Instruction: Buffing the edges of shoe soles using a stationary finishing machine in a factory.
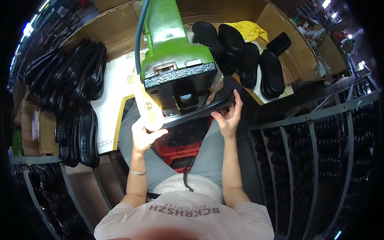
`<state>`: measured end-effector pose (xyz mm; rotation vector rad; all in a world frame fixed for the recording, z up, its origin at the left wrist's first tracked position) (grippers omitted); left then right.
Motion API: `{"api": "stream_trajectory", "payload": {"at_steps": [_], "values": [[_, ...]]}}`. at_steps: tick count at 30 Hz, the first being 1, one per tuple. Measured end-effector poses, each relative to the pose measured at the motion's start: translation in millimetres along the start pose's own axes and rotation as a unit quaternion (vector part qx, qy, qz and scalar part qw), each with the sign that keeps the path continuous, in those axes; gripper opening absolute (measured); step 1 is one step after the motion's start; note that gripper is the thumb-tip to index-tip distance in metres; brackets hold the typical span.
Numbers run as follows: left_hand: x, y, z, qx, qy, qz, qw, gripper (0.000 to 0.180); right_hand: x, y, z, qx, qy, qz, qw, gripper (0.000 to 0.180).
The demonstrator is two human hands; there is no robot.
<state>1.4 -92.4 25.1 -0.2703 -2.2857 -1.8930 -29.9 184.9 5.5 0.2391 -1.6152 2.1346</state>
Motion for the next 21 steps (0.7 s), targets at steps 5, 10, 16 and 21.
{"api": "stream_trajectory", "payload": {"at_steps": [5,10,16,21], "values": [[-8,0,-25,-0.03,0.055,-0.021,0.998,0.037,-12,23,15,0.003,-0.02,0.024,1.0,0.091],[-26,-19,-64,0.008,0.054,-0.053,0.997,0.039,-31,40,40,0.012,-0.014,-0.001,1.0,0.086],[-25,-42,-73,0.039,0.013,-0.073,0.997,0.038,-36,35,60,-0.052,-0.021,-0.081,0.995,0.078],[1,-11,-8,0.34,-0.022,0.097,0.935,0.03,-45,42,55,-0.233,-0.022,-0.141,0.962,0.071]]}}
Point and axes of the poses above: each hand's wrist, its own x-axis towards the middle knuckle, its own z-axis out of the palm, y = z × x, the point moved 1 cm from there along x, towards the middle knuckle, and after that the axes turned 2 degrees about x, right-handed, at the moved point
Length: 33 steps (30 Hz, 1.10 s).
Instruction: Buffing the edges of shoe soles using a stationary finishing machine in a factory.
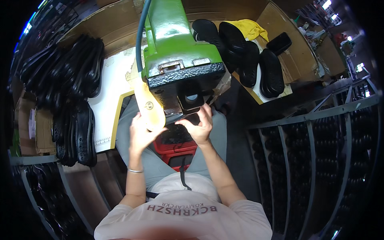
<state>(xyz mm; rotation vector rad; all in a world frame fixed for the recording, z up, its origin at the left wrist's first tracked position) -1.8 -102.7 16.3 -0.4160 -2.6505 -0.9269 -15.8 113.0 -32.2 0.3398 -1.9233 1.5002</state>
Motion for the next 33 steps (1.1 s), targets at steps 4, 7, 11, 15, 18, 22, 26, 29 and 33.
{"api": "stream_trajectory", "payload": {"at_steps": [4,7,11,15,18,22,26,29,33], "values": [[3,20,43,-0.108,0.068,0.006,0.992,0.021,4,-1,3,0.009,0.018,-0.037,0.999,0.072],[-2,4,66,-0.217,0.088,-0.046,0.971,0.023,-8,25,-1,0.081,-0.027,0.046,0.995,0.065],[-18,6,89,-0.363,0.057,-0.109,0.924,0.036,-48,61,10,0.298,-0.015,0.337,0.893,0.056],[-27,11,124,-0.421,0.136,-0.157,0.883,0.033,-93,86,9,0.491,-0.07,0.502,0.708,0.046],[-30,7,137,-0.407,0.146,-0.148,0.889,0.032,-101,82,6,0.564,-0.007,0.494,0.662,0.05],[-28,5,135,-0.395,0.146,-0.146,0.895,0.034,-73,73,-28,0.419,0.059,0.459,0.781,0.051],[-18,9,108,-0.405,0.132,-0.134,0.895,0.046,-28,57,-67,0.194,0.119,0.312,0.922,0.051],[-6,11,65,-0.395,0.101,-0.061,0.911,0.045,-2,40,-83,0.095,0.106,0.253,0.957,0.058],[-4,6,25,-0.438,0.126,-0.099,0.885,0.028,21,11,-83,0.041,0.059,0.188,0.98,0.061]]}}
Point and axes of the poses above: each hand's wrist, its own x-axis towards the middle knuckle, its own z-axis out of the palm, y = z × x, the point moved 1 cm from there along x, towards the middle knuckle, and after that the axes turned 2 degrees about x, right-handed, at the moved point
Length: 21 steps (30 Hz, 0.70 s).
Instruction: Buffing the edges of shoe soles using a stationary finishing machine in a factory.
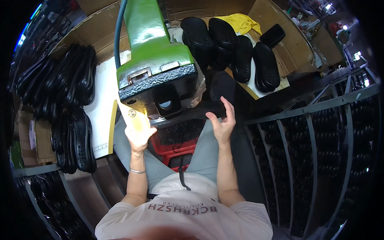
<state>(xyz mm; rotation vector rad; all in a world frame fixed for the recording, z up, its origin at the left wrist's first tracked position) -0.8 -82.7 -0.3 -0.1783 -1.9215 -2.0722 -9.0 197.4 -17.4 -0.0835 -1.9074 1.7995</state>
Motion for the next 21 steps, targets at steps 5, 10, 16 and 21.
{"api": "stream_trajectory", "payload": {"at_steps": [5,10,16,21], "values": [[-10,-8,-30,-0.155,0.065,-0.045,0.985,0.035,-7,-25,19,0.047,-0.046,-0.029,0.997,0.062],[-28,-37,-75,-0.279,0.037,-0.068,0.957,0.031,-16,-30,46,-0.016,-0.083,-0.117,0.989,0.058],[-28,-57,-99,-0.04,-0.037,-0.094,0.994,0.029,-22,-38,78,-0.028,-0.102,-0.217,0.97,0.058],[-6,1,-11,0.418,-0.065,0.107,0.9,0.035,-22,-46,80,-0.092,-0.098,-0.244,0.96,0.054]]}}
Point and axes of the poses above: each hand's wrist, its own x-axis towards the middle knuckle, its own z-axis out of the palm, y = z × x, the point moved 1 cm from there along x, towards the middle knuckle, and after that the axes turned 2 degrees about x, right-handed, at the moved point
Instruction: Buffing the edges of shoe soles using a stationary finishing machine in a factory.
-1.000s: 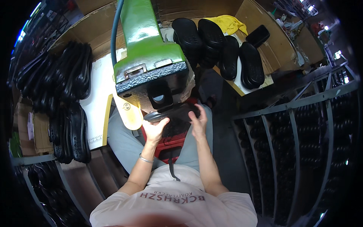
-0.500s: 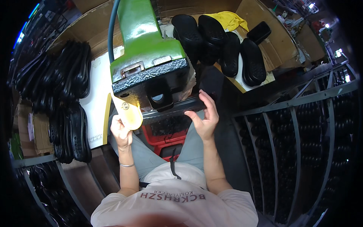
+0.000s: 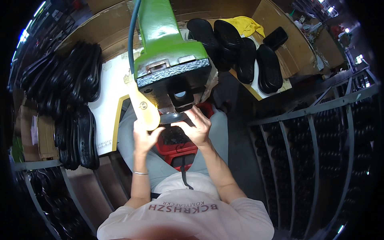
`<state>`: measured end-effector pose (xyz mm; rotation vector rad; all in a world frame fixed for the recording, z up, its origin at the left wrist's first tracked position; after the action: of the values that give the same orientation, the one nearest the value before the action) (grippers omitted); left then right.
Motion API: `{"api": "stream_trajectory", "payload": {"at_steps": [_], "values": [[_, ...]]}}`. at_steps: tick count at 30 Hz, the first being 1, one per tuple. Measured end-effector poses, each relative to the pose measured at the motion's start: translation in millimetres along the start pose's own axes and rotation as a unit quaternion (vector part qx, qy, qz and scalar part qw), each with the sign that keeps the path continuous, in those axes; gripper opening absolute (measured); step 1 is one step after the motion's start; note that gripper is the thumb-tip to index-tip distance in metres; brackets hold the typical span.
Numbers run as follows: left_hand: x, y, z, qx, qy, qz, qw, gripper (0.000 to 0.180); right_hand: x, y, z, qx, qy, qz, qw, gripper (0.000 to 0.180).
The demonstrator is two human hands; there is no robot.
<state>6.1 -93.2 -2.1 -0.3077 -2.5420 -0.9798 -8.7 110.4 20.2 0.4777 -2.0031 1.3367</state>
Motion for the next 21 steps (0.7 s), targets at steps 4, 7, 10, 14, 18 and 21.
{"api": "stream_trajectory", "payload": {"at_steps": [4,7,10,14,18,21], "values": [[-3,7,39,-0.055,0.074,0.005,0.996,0.038,-8,8,4,0.01,-0.009,-0.012,1.0,0.053],[-11,2,74,-0.285,0.068,-0.084,0.952,0.044,-40,49,17,0.309,-0.003,0.223,0.925,0.056],[-17,9,101,-0.386,0.054,-0.097,0.916,0.041,-84,107,24,0.352,0.008,0.337,0.873,0.058],[-28,-1,131,-0.476,0.128,-0.134,0.86,0.042,-106,133,9,0.46,0.081,0.382,0.797,0.045],[-35,-11,134,-0.473,0.136,-0.137,0.86,0.047,-59,114,-43,0.249,0.078,0.345,0.902,0.038],[-31,-7,127,-0.46,0.122,-0.127,0.87,0.058,-13,74,-92,0.038,0.055,0.233,0.97,0.036]]}}
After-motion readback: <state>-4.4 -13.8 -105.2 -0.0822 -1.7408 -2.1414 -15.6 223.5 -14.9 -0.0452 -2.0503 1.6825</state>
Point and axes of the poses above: each hand's wrist, its own x-axis towards the middle knuckle, its own z-axis out of the palm, y = z × x, the point moved 1 cm from there along x, towards the middle knuckle, and after that the axes turned 2 degrees about x, right-handed, at the moved point
